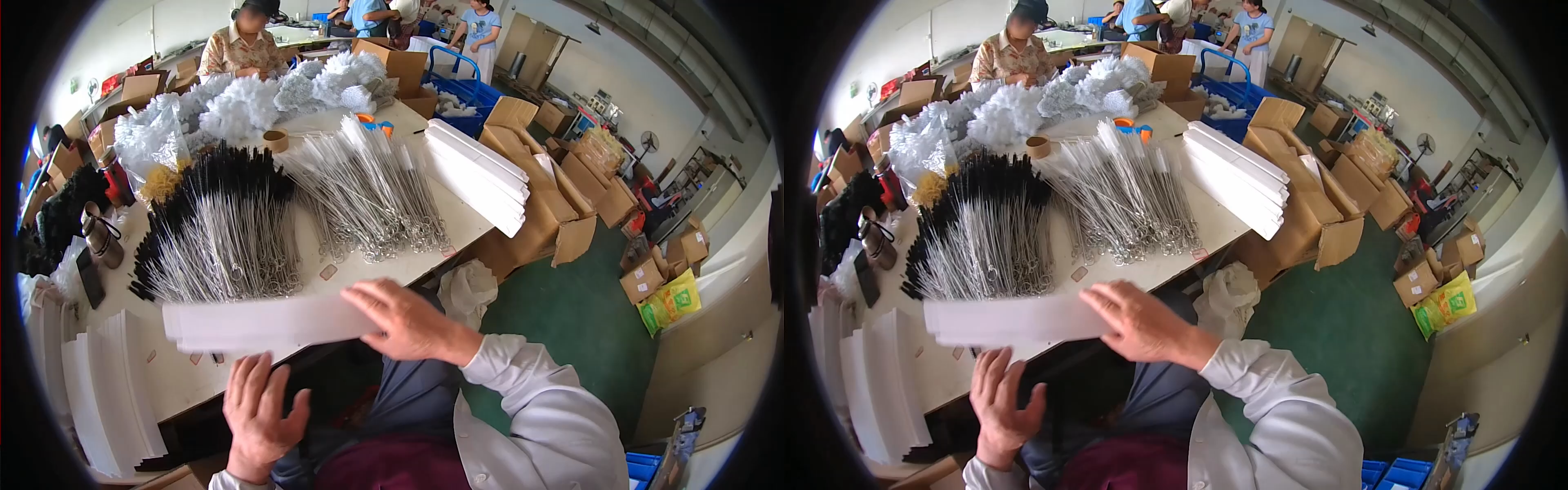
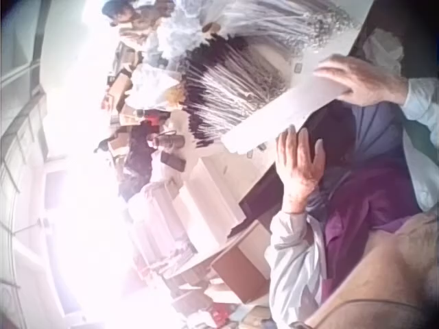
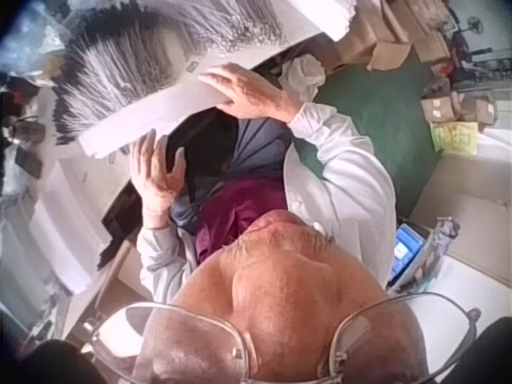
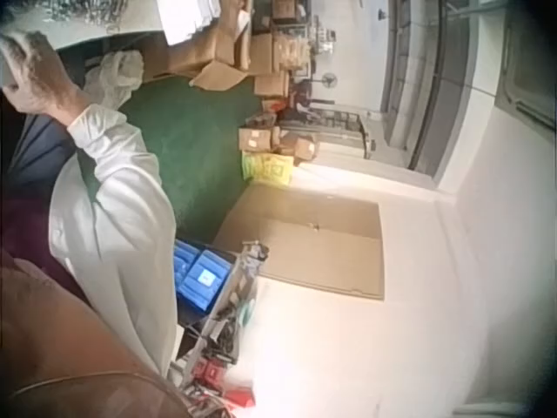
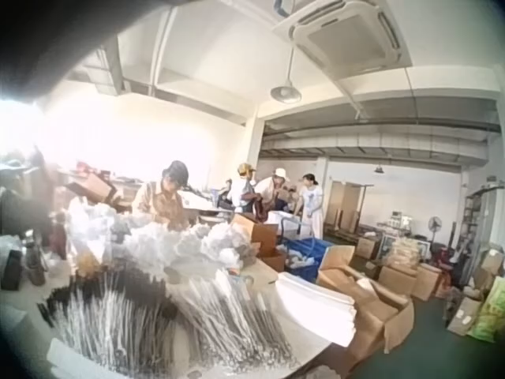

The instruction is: The recorder is picking up bunches of wire brushes and carefully inserting them into small white cardboard boxes, then folding the box flaps to close them.

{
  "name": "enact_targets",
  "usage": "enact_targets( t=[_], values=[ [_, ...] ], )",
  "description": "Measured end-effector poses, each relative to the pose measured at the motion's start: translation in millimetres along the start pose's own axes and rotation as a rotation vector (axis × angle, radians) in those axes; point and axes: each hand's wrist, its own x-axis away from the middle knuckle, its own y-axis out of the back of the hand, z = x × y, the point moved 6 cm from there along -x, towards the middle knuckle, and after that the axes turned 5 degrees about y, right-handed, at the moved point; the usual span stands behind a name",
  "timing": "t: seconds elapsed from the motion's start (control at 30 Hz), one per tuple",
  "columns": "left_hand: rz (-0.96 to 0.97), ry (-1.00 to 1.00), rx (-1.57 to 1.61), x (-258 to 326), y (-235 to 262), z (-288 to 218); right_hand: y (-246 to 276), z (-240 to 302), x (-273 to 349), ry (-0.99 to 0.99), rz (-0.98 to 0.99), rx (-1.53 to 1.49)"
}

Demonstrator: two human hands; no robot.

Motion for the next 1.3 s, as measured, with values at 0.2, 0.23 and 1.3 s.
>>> enact_targets(
  t=[0.2, 0.23, 1.3],
  values=[
    [0.195, 0.059, -0.140, -6.9, -54.2, 8.6, -48.3, 35.5, -4.7, 0.167, 0.099, 0.007],
    [0.225, 0.042, -0.135, -4.6, -59.5, 9.7, -47.7, 39.4, -4.8, 0.182, 0.074, -0.007],
    [0.249, 0.182, -0.186, 38.9, -93.6, 44.1, -86.0, 37.2, 21.3, -0.224, -0.173, -0.058]
  ],
)
